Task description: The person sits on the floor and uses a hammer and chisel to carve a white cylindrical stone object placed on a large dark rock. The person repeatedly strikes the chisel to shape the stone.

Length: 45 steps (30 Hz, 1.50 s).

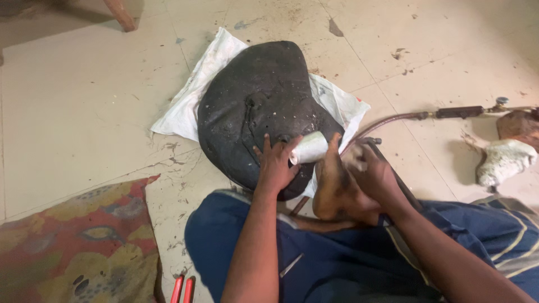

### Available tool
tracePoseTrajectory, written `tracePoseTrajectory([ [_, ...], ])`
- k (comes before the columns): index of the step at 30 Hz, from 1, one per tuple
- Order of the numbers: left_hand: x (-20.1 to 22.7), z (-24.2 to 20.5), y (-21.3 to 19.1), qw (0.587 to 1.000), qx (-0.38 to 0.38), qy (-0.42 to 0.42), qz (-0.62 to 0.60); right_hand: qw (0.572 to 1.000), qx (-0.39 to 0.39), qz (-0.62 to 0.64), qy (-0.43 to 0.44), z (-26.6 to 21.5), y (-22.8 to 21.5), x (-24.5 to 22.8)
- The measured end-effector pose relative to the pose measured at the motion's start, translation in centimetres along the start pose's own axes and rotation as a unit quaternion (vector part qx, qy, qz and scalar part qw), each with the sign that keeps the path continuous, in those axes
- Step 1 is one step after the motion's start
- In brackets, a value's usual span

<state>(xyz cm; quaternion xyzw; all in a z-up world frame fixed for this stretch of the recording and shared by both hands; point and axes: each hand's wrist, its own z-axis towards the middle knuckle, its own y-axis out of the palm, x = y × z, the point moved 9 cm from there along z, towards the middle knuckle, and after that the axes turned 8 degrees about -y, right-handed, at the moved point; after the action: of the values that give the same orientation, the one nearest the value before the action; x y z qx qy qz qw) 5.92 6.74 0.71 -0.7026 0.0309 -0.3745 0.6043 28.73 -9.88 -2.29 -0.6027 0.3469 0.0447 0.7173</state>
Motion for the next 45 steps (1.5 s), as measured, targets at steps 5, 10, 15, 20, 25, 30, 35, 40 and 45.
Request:
tracePoseTrajectory([
  [5,1.1,0.1,-1.0,0.999,0.036,0.007,-0.008,0.939,-0.013,-0.154,-0.307,-7.6,-1.0,-3.9],
  [10,1.0,0.2,-1.5,0.998,0.051,0.042,-0.011,0.945,-0.119,-0.193,-0.237,-10.0,-3.0,-5.3],
  [15,0.2,-0.6,-0.9,0.999,0.015,0.030,-0.020,0.978,-0.194,-0.026,-0.066,-12.5,-3.4,-7.9],
  [20,0.6,-0.5,-1.6,0.999,0.015,0.035,-0.020,0.982,-0.181,0.003,-0.056,-11.2,-3.1,-9.2],
  [25,0.6,-0.1,-0.8,1.000,0.005,0.027,0.009,0.984,-0.120,0.085,-0.100,-10.5,-2.5,-7.8],
  [30,0.2,0.6,0.2,0.999,0.010,0.029,-0.008,0.988,-0.030,0.050,-0.143,-7.6,-2.8,-6.1],
  [35,0.2,0.6,0.2,0.999,0.017,0.031,-0.041,0.993,0.035,-0.109,-0.023,-2.3,-5.9,-1.2],
  [40,0.4,0.3,-0.4,0.997,0.029,0.046,-0.060,0.977,-0.090,-0.160,0.105,-0.3,-5.6,5.3],
  [45,0.8,0.5,-0.6,0.998,0.013,0.031,-0.050,0.978,-0.037,0.013,0.203,-0.2,-4.2,11.4],
])
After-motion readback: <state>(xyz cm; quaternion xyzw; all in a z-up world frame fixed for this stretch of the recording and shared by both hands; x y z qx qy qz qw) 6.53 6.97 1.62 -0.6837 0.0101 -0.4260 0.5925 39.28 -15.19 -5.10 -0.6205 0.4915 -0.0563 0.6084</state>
